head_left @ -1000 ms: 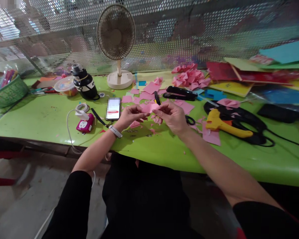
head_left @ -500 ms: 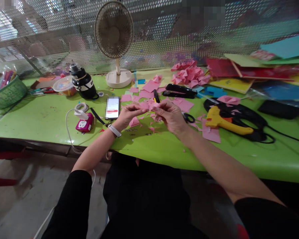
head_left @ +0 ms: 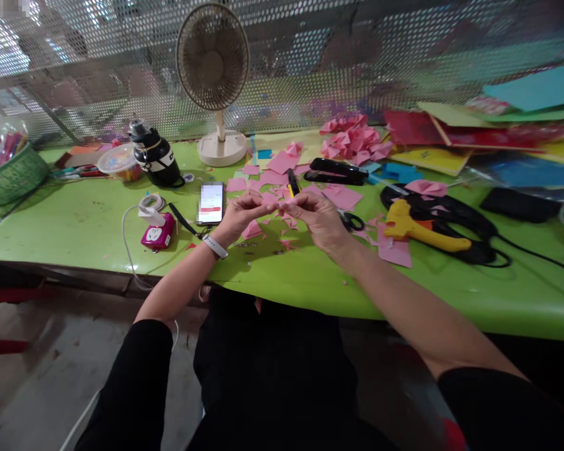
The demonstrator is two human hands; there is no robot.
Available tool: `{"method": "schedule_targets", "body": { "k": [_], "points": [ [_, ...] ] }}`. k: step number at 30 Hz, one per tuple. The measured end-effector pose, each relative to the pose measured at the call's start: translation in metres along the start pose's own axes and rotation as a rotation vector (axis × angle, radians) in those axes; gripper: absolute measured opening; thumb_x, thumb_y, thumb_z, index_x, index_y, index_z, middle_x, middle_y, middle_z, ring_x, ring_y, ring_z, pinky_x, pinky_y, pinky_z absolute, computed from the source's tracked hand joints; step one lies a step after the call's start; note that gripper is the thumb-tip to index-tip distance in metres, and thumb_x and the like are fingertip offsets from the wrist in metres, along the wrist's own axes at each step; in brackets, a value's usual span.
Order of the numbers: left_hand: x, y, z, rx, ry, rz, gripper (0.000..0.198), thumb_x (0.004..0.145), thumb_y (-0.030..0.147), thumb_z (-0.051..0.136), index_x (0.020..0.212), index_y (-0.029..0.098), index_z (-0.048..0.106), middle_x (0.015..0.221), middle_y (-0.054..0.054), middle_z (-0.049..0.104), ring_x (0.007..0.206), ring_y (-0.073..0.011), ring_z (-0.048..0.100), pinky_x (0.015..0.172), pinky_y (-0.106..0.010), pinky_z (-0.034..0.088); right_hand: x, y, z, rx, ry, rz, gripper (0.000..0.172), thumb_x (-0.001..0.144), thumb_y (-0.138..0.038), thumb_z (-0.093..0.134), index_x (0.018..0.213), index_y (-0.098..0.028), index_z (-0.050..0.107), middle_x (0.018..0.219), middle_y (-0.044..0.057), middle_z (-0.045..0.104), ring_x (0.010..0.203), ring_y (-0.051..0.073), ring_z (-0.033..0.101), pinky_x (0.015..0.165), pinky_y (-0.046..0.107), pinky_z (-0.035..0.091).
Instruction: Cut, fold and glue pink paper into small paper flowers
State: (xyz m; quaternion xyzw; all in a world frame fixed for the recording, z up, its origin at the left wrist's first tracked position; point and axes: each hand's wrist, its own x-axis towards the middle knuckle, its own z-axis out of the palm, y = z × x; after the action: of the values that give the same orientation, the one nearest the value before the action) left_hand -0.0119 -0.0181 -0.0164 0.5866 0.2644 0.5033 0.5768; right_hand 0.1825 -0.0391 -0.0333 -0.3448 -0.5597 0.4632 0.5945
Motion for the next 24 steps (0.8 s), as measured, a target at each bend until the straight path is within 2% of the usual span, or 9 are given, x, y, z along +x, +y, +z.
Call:
{"method": "schedule_targets", "body": {
  "k": [3,6,10,15,20,24],
  "points": [
    [0.001,-0.004,0.0,-0.034,-0.013,-0.039,0.029,0.064,0.037,0.092,0.073,0.018,0.073,0.08,0.002,0.068,0.079,-0.0105,0.066,0.083,-0.032,0.052,0.002,0.004,-0.001,-0.007,0.055,-0.028,0.037,0.06,-0.053,0.093,0.074,-0.026,0.071,0.099,0.0,0.07,0.087,0.017,0.069,0.08,0.036,0.063],
    [0.001,-0.007,0.0,-0.04,-0.038,-0.069,0.028,0.068,0.039,0.09,0.077,0.018,0.074,0.082,0.001,0.071,0.081,-0.0113,0.067,0.086,-0.033,0.052,0.004,0.005,-0.003,0.012,0.025,-0.008,0.037,0.061,-0.053,0.092,0.075,-0.026,0.072,0.107,0.001,0.068,0.091,0.017,0.069,0.083,0.039,0.064],
    [0.001,-0.01,-0.001,-0.074,-0.061,-0.036,0.023,0.07,0.036,0.09,0.075,0.019,0.075,0.084,0.001,0.069,0.083,-0.0104,0.066,0.088,-0.031,0.051,0.004,0.002,-0.003,0.023,-0.021,-0.011,0.035,0.065,-0.051,0.091,0.076,-0.025,0.071,0.111,0.001,0.068,0.093,0.017,0.069,0.085,0.039,0.063],
    [0.0,-0.012,0.0,-0.094,-0.091,-0.022,0.019,0.072,0.036,0.088,0.078,0.021,0.077,0.091,0.0,0.07,0.088,-0.0112,0.066,0.091,-0.031,0.052,0.001,-0.008,0.0,0.074,-0.088,0.092,0.035,0.065,-0.051,0.091,0.082,-0.027,0.073,0.113,0.001,0.071,0.095,0.016,0.067,0.083,0.033,0.061],
    [-0.001,-0.01,0.004,-0.108,-0.07,-0.044,0.022,0.074,0.037,0.088,0.076,0.019,0.076,0.084,0.001,0.068,0.084,-0.01,0.064,0.09,-0.03,0.049,0.0,-0.012,0.002,0.143,-0.105,0.052,0.027,0.067,-0.045,0.092,0.079,-0.028,0.075,0.107,-0.001,0.072,0.093,0.015,0.066,0.084,0.032,0.059],
    [-0.002,-0.01,0.005,-0.077,-0.079,-0.007,0.021,0.074,0.038,0.087,0.079,0.021,0.077,0.089,0.001,0.067,0.084,-0.0105,0.063,0.087,-0.029,0.049,-0.001,-0.012,0.003,0.158,-0.125,0.059,0.022,0.07,-0.044,0.091,0.081,-0.03,0.077,0.114,-0.001,0.07,0.095,0.017,0.065,0.081,0.034,0.059]
  ]
}}
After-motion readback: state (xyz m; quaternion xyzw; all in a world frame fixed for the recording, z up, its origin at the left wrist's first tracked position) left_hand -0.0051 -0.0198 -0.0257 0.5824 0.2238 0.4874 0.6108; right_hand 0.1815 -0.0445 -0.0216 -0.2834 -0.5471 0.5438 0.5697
